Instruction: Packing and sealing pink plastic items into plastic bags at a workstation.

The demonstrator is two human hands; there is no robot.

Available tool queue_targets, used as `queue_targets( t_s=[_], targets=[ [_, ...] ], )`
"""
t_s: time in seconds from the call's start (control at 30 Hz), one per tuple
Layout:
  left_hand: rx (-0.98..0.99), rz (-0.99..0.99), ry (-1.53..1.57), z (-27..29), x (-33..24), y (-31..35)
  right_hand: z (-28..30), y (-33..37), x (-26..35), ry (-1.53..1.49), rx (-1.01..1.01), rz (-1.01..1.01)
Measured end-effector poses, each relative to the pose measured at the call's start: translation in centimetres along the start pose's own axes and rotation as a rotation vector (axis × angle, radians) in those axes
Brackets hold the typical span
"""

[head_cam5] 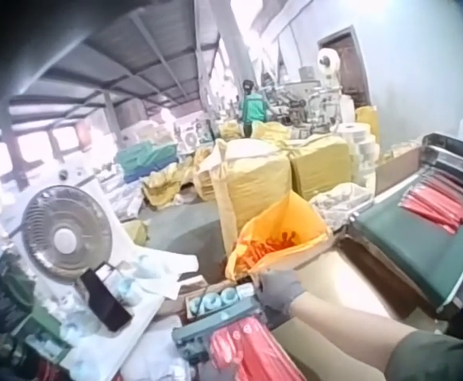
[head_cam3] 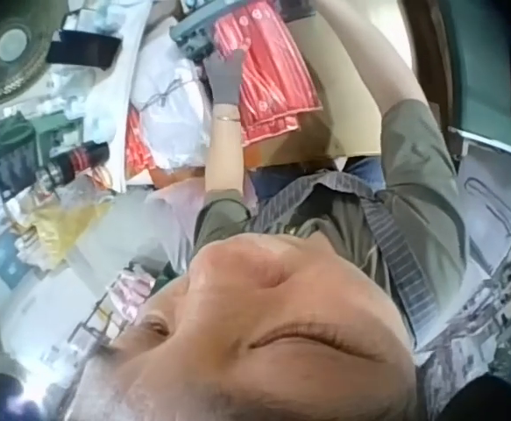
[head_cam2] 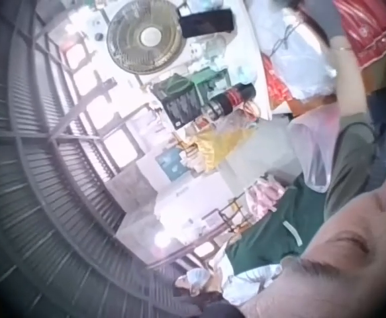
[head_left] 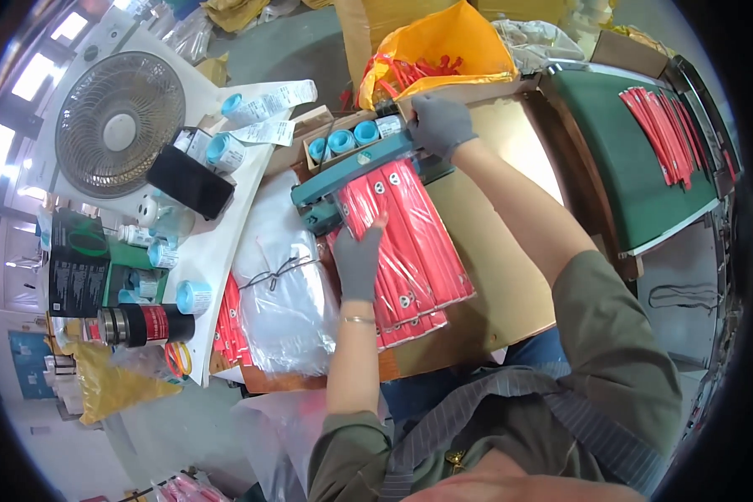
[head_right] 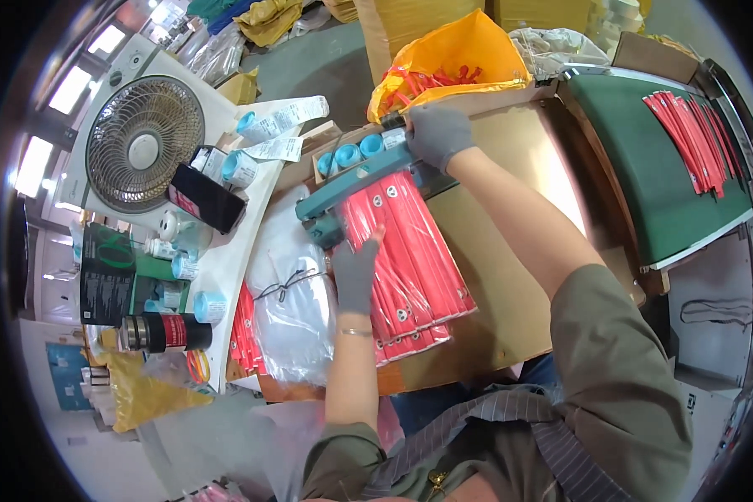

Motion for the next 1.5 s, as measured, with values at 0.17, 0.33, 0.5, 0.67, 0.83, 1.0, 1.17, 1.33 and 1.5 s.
queue_targets(
  t_s=[0.17, 0.33, 0.5, 0.67, 0.83, 1.0, 1.17, 1.33, 1.5],
  targets=[
    [-0.352, -0.107, -0.194, 1.3, 5.4, 6.1, 0.1, 0.4, 0.2, -0.037, -0.004, -0.03],
    [-0.368, -0.01, -0.04, 1.5, 8.3, 7.3, 0.6, 0.9, -0.2, -0.044, -0.038, -0.037],
    [-0.308, 0.08, 0.072, 2.0, 7.9, 7.4, -0.7, 6.2, -0.9, -0.581, 0.222, -0.415],
    [0.109, 0.247, 0.734, 6.5, 10.3, 9.3, -0.6, 21.9, 10.2, -1.175, 0.59, -0.289],
    [0.23, 0.21, 0.669, 8.3, 5.1, 18.3, 1.8, 30.6, 11.9, -2.139, 0.891, -0.682],
    [-0.564, 0.176, 0.197, 20.2, 2.7, 32.7, 5.8, 28.0, 25.2, -1.891, 1.301, -0.41],
    [-1.065, 0.374, -0.773, 29.7, 9.4, 44.9, 7.9, 27.0, 40.4, -1.839, 1.299, 0.285],
    [-1.212, 0.291, 0.295, 26.2, 17.5, 45.9, -4.4, 32.0, 43.9, -1.126, 0.829, 1.102],
    [-1.339, 0.029, 0.726, 25.1, 20.7, 46.6, -2.8, 33.5, 43.0, -0.182, 1.073, 1.57]
  ],
)
Point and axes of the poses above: each hand's wrist, its own y-axis away from the middle knuckle, its own z-axis out of the back of the hand, x = y × z, the point moved 1 cm from there along -y, towards the middle knuckle, and after that the axes turned 4 degrees about z, right-handed, at the moved point
